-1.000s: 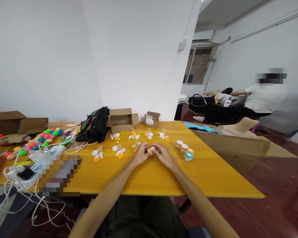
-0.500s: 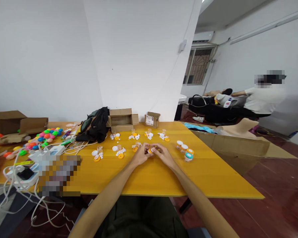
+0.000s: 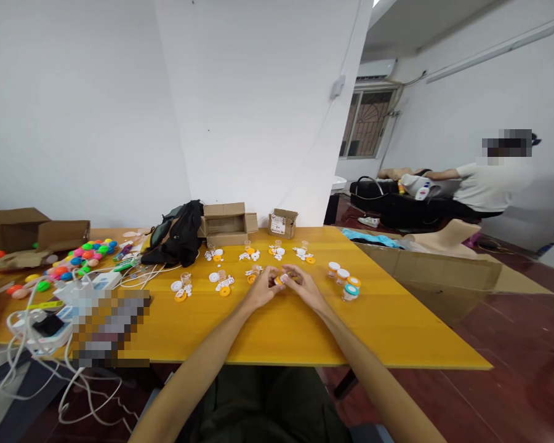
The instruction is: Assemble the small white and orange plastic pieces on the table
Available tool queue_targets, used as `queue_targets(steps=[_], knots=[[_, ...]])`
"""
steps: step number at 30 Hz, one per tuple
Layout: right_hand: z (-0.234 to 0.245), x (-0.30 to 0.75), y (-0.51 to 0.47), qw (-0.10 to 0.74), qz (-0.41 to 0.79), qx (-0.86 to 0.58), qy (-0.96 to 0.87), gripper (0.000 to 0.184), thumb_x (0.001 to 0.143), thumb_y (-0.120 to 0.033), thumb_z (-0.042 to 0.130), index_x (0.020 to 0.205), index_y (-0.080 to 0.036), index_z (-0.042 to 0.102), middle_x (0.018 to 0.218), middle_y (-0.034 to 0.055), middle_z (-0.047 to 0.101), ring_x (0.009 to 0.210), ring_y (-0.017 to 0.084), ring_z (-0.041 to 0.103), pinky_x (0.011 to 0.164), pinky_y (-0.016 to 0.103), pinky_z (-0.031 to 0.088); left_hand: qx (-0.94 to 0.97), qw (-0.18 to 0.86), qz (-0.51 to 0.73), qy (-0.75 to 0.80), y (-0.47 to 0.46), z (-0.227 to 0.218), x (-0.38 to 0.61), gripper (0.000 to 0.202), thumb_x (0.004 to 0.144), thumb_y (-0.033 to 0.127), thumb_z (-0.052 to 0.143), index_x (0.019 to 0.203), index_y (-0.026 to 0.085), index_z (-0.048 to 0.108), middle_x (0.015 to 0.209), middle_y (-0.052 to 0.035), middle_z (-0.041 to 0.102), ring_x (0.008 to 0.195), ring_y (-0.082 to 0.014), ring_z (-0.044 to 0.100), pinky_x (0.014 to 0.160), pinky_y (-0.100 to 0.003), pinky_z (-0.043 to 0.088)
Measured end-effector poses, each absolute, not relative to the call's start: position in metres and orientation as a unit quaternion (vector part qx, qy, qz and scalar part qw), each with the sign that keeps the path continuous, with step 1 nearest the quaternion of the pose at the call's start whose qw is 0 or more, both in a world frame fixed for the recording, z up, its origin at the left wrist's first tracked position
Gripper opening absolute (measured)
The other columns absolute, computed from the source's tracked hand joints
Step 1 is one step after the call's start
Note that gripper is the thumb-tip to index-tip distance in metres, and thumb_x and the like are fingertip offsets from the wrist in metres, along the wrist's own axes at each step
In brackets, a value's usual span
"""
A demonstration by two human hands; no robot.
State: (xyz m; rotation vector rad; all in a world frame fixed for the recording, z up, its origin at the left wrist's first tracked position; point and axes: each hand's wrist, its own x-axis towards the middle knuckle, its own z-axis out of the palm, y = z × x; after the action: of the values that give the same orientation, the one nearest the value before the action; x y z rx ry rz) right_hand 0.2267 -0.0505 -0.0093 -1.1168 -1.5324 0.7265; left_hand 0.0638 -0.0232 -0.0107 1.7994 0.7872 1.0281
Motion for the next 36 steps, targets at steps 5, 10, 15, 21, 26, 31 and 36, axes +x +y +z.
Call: queue_targets(steps=[5,10,15,21,26,31,36], knots=[[-0.0102,0.2269,-0.0503,0.521,0.300,-0.492,-0.629,0.044,0.075,-0.063,0.061,0.081,-0.020,0.066,0.080,0.0063,0.071,0.074,0.023,0.065,0.072,0.037,0.053,0.730,0.444,0.408,0.322,-0.0221,-0.0125,0.0641,0.040,0.072,0.035,0.076,0.102,0.020,0.055,0.082,0.0001,0.065,0.076,-0.0173,0.060,0.074,-0.031,0.047],[-0.0059,0.2285,-0.0516,0.528,0.297,-0.464,-0.646,0.044,0.074,-0.060,0.063,0.095,-0.022,0.070,0.098,0.0075,0.073,0.091,0.024,0.065,0.079,0.037,0.053,0.722,0.458,0.415,0.312,-0.0198,-0.0140,0.0646,0.035,0.075,0.033,0.074,0.101,0.020,0.055,0.089,-0.0029,0.067,0.083,-0.0181,0.063,0.077,-0.031,0.048],[-0.0100,0.2255,-0.0511,0.526,0.298,-0.475,-0.639,0.043,0.074,-0.059,0.064,0.093,-0.021,0.069,0.093,0.0078,0.073,0.085,0.025,0.067,0.078,0.040,0.054,0.733,0.445,0.412,0.308,-0.0204,-0.0142,0.0632,0.037,0.076,0.033,0.074,0.104,0.020,0.055,0.089,-0.0028,0.068,0.083,-0.0184,0.063,0.080,-0.032,0.048],[-0.0119,0.2262,-0.0506,0.534,0.286,-0.472,-0.641,0.043,0.076,-0.059,0.062,0.095,-0.021,0.068,0.093,0.0074,0.073,0.087,0.025,0.067,0.079,0.039,0.054,0.725,0.458,0.414,0.306,-0.0186,-0.0168,0.0637,0.038,0.075,0.036,0.074,0.105,0.020,0.056,0.091,-0.0033,0.069,0.084,-0.0185,0.063,0.081,-0.033,0.049],[-0.0139,0.2237,-0.0505,0.534,0.276,-0.470,-0.646,0.044,0.077,-0.057,0.062,0.104,-0.023,0.066,0.103,0.0069,0.072,0.093,0.025,0.066,0.080,0.038,0.054,0.724,0.463,0.413,0.300,-0.0196,-0.0148,0.0634,0.038,0.076,0.038,0.074,0.104,0.020,0.056,0.092,-0.0037,0.068,0.087,-0.0191,0.063,0.082,-0.033,0.048],[-0.0153,0.2252,-0.0482,0.538,0.302,-0.474,-0.628,0.041,0.075,-0.059,0.063,0.092,-0.021,0.064,0.091,0.0070,0.072,0.085,0.024,0.066,0.080,0.039,0.054,0.737,0.441,0.407,0.310,-0.0212,-0.0126,0.0623,0.037,0.077,0.037,0.073,0.105,0.020,0.056,0.085,-0.0017,0.067,0.081,-0.0186,0.063,0.078,-0.032,0.049],[-0.0140,0.2257,-0.0477,0.556,0.318,-0.431,-0.636,0.043,0.074,-0.057,0.064,0.101,-0.024,0.064,0.103,0.0067,0.072,0.099,0.025,0.065,0.089,0.040,0.052,0.727,0.458,0.419,0.293,-0.0207,-0.0126,0.0636,0.032,0.079,0.037,0.070,0.102,0.021,0.055,0.099,-0.0053,0.069,0.092,-0.0206,0.064,0.085,-0.034,0.048]])
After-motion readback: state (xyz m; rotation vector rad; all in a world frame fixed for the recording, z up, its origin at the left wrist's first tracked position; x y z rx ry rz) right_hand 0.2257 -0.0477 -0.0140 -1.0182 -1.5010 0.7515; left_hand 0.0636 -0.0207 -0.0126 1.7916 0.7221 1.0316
